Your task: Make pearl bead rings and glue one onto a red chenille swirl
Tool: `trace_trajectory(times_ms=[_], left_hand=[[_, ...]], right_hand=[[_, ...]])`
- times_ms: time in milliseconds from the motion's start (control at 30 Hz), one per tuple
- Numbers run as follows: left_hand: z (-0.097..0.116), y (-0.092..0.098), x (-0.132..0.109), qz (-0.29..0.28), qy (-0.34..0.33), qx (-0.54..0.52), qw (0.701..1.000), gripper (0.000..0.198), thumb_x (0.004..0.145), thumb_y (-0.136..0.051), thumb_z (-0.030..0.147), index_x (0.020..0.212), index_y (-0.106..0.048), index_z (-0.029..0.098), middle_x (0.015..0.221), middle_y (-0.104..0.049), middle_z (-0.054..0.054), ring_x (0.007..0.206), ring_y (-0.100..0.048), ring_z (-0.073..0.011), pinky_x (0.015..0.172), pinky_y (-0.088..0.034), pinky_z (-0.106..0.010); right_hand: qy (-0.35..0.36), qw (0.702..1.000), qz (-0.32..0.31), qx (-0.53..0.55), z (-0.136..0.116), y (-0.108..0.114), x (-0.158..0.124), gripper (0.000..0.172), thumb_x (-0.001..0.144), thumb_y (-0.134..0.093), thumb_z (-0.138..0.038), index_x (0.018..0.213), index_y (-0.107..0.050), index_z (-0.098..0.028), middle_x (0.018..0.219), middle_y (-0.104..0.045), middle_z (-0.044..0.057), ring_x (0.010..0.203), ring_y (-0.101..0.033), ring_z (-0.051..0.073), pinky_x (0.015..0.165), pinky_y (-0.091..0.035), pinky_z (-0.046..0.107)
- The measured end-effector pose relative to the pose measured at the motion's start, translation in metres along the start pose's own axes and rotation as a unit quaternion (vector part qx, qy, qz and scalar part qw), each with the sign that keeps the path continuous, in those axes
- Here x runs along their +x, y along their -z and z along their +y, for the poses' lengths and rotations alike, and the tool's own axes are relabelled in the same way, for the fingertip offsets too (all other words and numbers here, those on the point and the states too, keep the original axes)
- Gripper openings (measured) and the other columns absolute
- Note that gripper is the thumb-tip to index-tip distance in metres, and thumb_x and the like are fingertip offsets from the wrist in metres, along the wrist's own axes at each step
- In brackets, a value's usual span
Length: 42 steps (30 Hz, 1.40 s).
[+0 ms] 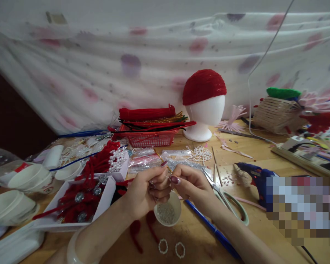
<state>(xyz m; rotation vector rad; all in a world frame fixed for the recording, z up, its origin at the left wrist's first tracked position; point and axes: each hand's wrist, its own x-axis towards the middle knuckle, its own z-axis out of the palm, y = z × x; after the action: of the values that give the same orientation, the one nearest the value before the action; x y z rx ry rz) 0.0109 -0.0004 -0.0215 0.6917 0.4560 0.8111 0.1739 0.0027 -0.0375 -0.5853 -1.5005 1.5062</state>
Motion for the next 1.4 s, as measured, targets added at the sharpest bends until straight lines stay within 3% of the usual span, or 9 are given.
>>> trace_trajectory(times_ms=[533, 733, 933, 1100, 1400], left_hand=[[0.0, -0.003, 0.001, 0.012, -0.007, 0.022, 1.0, 0.052, 0.078, -0.068, 0.037, 0.051, -0.028, 0.019, 0.046, -0.021, 0.01, 0.041, -0.014, -0.0041, 0.043, -0.016, -0.021], [-0.001, -0.004, 0.001, 0.034, -0.029, 0.047, 0.998, 0.055, 0.074, -0.074, 0.041, 0.052, -0.029, 0.019, 0.047, -0.023, 0.011, 0.041, -0.015, -0.0033, 0.042, -0.017, -0.02], [0.001, -0.005, 0.001, 0.04, -0.034, 0.072, 0.996, 0.057, 0.073, -0.075, 0.045, 0.051, -0.03, 0.018, 0.047, -0.025, 0.01, 0.04, -0.016, -0.0024, 0.042, -0.015, -0.02], [0.002, -0.007, 0.001, 0.046, -0.041, 0.091, 0.994, 0.056, 0.072, -0.078, 0.047, 0.052, -0.034, 0.018, 0.047, -0.025, 0.011, 0.04, -0.016, -0.0023, 0.042, -0.013, -0.021], [0.005, -0.012, -0.002, 0.065, -0.038, 0.108, 0.991, 0.055, 0.073, -0.077, 0.044, 0.052, -0.033, 0.019, 0.047, -0.025, 0.01, 0.04, -0.018, -0.0029, 0.042, -0.016, -0.021]], right_hand=[[0.005, 1.0, 0.003, 0.005, 0.001, 0.001, 0.003, 0.032, 0.09, -0.063, -0.043, 0.071, -0.052, -0.019, 0.053, -0.035, -0.009, 0.045, -0.025, 0.006, 0.043, -0.02, 0.022], [-0.001, 1.0, 0.001, -0.006, 0.001, 0.0, 0.003, 0.032, 0.089, -0.064, -0.044, 0.073, -0.053, -0.019, 0.058, -0.041, -0.007, 0.049, -0.03, 0.006, 0.045, -0.023, 0.021], [-0.03, 0.999, 0.003, 0.027, 0.008, 0.004, 0.003, 0.047, 0.096, -0.045, -0.058, 0.072, -0.054, -0.018, 0.052, -0.028, -0.009, 0.045, -0.021, 0.007, 0.042, -0.017, 0.022], [-0.068, 0.997, -0.004, 0.042, 0.007, 0.003, 0.004, 0.058, 0.092, -0.039, -0.07, 0.072, -0.055, -0.018, 0.05, -0.024, -0.01, 0.043, -0.015, 0.007, 0.04, -0.013, 0.023], [-0.055, 0.997, 0.019, -0.054, 0.009, 0.005, 0.004, 0.063, 0.094, -0.034, -0.068, 0.063, -0.053, -0.017, 0.051, -0.026, -0.007, 0.046, -0.02, 0.008, 0.044, -0.015, 0.023]])
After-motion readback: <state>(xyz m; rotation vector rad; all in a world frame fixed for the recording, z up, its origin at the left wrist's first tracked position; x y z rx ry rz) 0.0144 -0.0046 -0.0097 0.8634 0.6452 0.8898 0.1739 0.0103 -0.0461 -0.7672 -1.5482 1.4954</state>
